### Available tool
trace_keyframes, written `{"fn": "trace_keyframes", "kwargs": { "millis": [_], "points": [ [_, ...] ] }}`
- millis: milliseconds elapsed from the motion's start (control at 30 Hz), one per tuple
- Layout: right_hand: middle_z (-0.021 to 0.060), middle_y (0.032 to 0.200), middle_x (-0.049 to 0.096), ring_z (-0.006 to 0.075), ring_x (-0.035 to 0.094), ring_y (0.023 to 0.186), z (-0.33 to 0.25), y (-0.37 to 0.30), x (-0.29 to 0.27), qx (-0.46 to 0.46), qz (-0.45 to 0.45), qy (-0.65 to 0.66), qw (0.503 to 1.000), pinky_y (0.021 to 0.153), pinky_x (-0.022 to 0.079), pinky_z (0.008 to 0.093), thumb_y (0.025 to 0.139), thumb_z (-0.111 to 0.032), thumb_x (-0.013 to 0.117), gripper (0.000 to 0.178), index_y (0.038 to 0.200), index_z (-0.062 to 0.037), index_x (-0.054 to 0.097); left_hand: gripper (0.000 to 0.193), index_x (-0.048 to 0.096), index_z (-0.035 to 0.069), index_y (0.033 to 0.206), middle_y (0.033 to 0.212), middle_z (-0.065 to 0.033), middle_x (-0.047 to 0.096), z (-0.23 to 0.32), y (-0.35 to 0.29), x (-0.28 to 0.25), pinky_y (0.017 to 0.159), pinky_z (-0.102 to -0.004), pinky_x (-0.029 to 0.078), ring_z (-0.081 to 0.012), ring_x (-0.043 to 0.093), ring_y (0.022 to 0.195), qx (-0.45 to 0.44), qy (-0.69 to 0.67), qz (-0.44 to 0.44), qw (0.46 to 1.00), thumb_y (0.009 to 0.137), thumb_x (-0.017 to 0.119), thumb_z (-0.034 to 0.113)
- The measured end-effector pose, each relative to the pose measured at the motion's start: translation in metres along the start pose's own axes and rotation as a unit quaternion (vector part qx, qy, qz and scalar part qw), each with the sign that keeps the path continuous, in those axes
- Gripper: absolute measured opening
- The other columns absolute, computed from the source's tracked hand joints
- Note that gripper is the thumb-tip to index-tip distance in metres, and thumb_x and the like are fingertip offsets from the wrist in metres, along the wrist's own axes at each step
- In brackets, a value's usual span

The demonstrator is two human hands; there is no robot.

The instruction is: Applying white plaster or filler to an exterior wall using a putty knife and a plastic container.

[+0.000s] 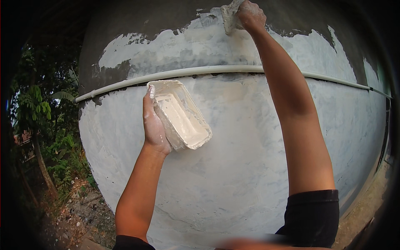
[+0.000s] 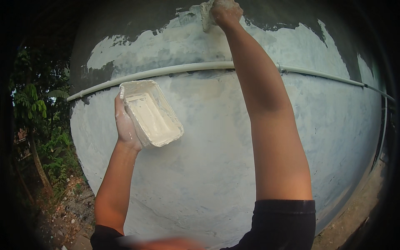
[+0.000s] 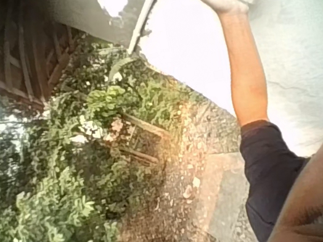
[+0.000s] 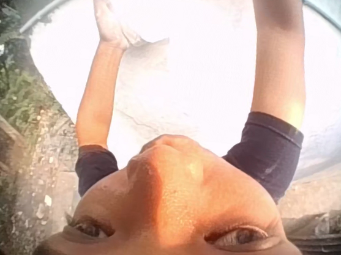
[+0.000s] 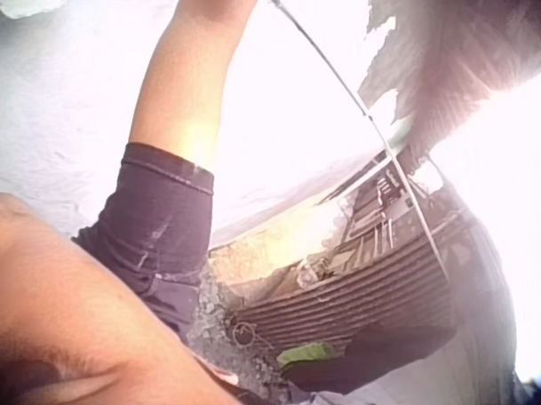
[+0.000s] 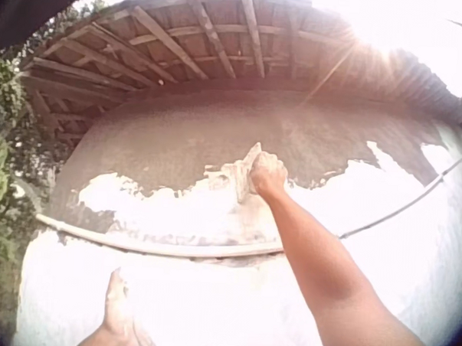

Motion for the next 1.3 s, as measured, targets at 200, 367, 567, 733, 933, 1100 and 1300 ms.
{"fn": "trace_keyframes", "kwargs": {
  "millis": [200,367,567,733,933,1100,1300],
  "points": [
    [0.0195,0.098,0.069,0.0379,0.068,0.092,-0.016,0.015,-0.021,-0.116,0.052,-0.11,0.986,0.079,0.054,0.0485,0.09,-0.023,0.054,0.024,0.098,-0.0053,0.068,0.064,0.052,0.006,0.128,0.114,-0.0121,0.058,0.009,-0.003,-0.013,0.087,-0.0417,0.054,-0.0253,0.062,0.102,0.005,0.024,0.036,0.999,0.095,0.034,0.058],
    [0.0197,0.098,0.07,0.0379,0.068,0.093,-0.044,0.015,0.019,-0.037,0.025,0.0,0.999,0.08,0.054,0.0492,0.089,-0.021,0.055,0.023,0.102,-0.008,0.069,0.064,0.051,0.008,0.126,0.112,-0.0118,0.058,0.001,-0.002,-0.008,0.088,-0.0407,0.054,-0.0243,0.06,0.102,0.0,0.024,0.017,1.0,0.093,0.039,0.061],
    [0.0185,0.115,0.068,0.039,0.063,0.11,0.01,-0.011,0.086,0.153,-0.119,0.076,0.978,0.095,0.05,0.0437,0.071,-0.033,0.077,0.045,0.108,-0.0083,0.071,0.063,0.052,0.008,0.125,0.112,-0.0118,0.058,-0.005,-0.002,-0.016,0.087,-0.0409,0.054,-0.0242,0.061,0.102,-0.004,0.019,0.029,0.999,0.093,0.04,0.06],
    [0.0171,0.115,0.068,0.0389,0.063,0.11,0.071,0.013,0.012,0.126,-0.12,-0.017,0.985,0.095,0.049,0.0448,0.076,-0.035,0.073,0.041,0.11,-0.0107,0.071,0.062,0.053,0.008,0.125,0.111,-0.0118,0.059,0.018,-0.012,-0.01,0.086,-0.0409,0.055,-0.0244,0.062,0.101,0.012,0.028,0.025,0.999,0.093,0.039,0.059],
    [0.0209,0.1,0.07,0.0376,0.067,0.097,0.042,0.04,-0.009,0.087,-0.022,0.014,0.996,0.082,0.054,0.0493,0.087,-0.02,0.056,0.022,0.098,-0.0081,0.072,0.065,0.051,0.007,0.128,0.115,-0.0125,0.058,0.016,-0.004,-0.008,0.087,-0.0426,0.055,-0.0259,0.062,0.103,0.014,0.017,0.022,1.0,0.094,0.034,0.059],
    [0.018,0.105,0.071,0.037,0.068,0.101,-0.077,-0.009,0.015,0.02,-0.115,0.044,0.992,0.086,0.054,0.044,0.081,-0.022,0.069,0.024,0.101,-0.0086,0.074,0.063,0.052,0.008,0.127,0.113,-0.0117,0.058,0.02,-0.01,-0.002,0.089,-0.0412,0.053,-0.0243,0.06,0.104,0.022,0.035,0.024,0.999,0.093,0.041,0.06],
    [0.0171,0.102,0.072,0.0363,0.069,0.098,-0.126,-0.02,0.038,-0.01,-0.145,0.05,0.988,0.084,0.055,0.043,0.081,-0.022,0.07,0.024,0.099,-0.0073,0.074,0.065,0.052,0.008,0.127,0.113,-0.0114,0.058,0.003,0.0,0.012,0.089,-0.0413,0.053,-0.0245,0.06,0.103,0.004,0.045,0.019,0.999,0.092,0.04,0.061]
  ]
}}
Point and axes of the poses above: each hand's wrist, its own y-axis towards the middle knuckle, its own x-axis out of the palm, z = x × y, the point moved 10 cm from there along y, towards the middle knuckle
